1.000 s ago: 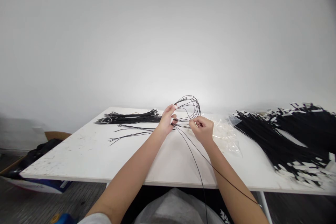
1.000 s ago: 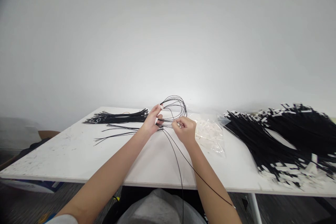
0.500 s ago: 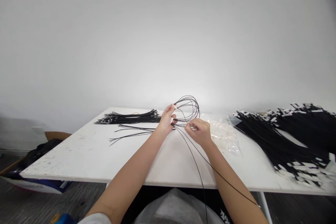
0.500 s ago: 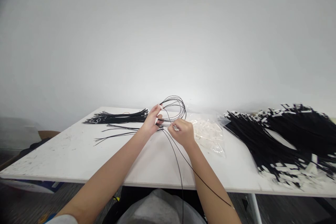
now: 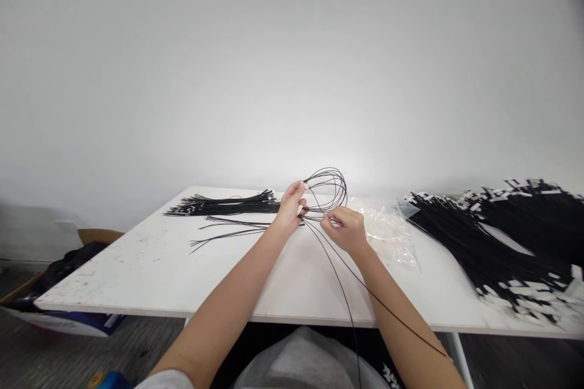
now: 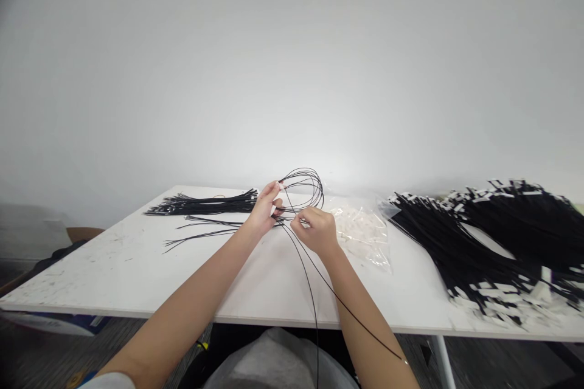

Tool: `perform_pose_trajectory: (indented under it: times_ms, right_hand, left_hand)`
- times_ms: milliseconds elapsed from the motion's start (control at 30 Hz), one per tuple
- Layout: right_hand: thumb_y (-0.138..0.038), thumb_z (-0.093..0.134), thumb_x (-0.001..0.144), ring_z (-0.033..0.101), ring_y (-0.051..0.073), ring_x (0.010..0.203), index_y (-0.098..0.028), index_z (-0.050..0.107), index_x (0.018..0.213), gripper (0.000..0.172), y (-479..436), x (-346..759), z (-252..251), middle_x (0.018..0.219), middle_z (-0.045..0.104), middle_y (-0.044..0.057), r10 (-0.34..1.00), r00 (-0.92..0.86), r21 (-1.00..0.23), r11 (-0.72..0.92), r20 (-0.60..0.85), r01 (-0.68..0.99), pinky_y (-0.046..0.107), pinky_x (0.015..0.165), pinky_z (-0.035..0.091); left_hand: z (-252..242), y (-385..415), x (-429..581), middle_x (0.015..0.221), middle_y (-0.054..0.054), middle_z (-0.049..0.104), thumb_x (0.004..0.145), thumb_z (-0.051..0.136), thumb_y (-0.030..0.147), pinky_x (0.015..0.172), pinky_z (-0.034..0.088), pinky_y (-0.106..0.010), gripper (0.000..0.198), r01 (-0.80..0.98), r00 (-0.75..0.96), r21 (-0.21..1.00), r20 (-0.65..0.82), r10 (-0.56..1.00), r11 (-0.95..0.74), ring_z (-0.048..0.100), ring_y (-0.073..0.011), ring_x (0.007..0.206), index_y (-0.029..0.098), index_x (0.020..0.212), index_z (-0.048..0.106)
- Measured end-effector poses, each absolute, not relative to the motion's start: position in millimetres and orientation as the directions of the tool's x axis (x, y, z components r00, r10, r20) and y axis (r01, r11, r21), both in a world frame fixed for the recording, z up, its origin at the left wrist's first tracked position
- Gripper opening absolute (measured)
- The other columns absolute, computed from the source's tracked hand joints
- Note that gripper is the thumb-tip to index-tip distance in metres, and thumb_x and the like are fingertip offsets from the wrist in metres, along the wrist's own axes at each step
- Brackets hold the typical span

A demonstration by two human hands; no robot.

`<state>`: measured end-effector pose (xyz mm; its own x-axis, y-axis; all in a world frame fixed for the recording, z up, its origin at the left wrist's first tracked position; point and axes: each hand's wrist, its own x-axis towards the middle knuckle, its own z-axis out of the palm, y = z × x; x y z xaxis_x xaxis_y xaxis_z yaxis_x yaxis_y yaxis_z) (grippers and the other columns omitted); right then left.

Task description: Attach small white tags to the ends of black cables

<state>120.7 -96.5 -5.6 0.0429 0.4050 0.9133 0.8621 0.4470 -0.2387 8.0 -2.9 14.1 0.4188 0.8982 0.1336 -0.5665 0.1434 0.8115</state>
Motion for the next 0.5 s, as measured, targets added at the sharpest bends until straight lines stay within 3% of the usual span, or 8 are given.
perform_pose_trajectory:
  times_ms: [167,500]
  right_hand:
    - [-0.012,0.048,0.063,0.029,0.006,0.045,-0.018,0.047,0.049,0.015,-98.7,118.8,0.5,0.046,0.032,-0.006,0.392,0.184,-0.377,0.498,0.901,0.781,0.021,0.045,0.025]
    - [-0.014,0.05,0.063,0.029,0.007,0.045,-0.017,0.048,0.049,0.015,-102.9,118.5,5.9,0.046,0.027,-0.007,0.499,0.344,-0.587,0.496,0.796,0.64,0.021,0.046,0.028]
  left_hand:
    - [16.0,-4.5,7.6,0.088,0.003,0.055,0.064,0.07,0.041,0.033,0.018,-0.013,0.03,-0.565,0.421,0.809,0.115,0.9,0.161,0.026,0.0028,0.039,0.023,0.086,0.061]
    - [12.9,-1.3,8.1,0.092,0.002,0.056,0.064,0.07,0.041,0.033,0.019,-0.012,0.031,-0.57,0.449,0.8,0.113,0.886,0.187,0.027,0.0031,0.039,0.024,0.088,0.061]
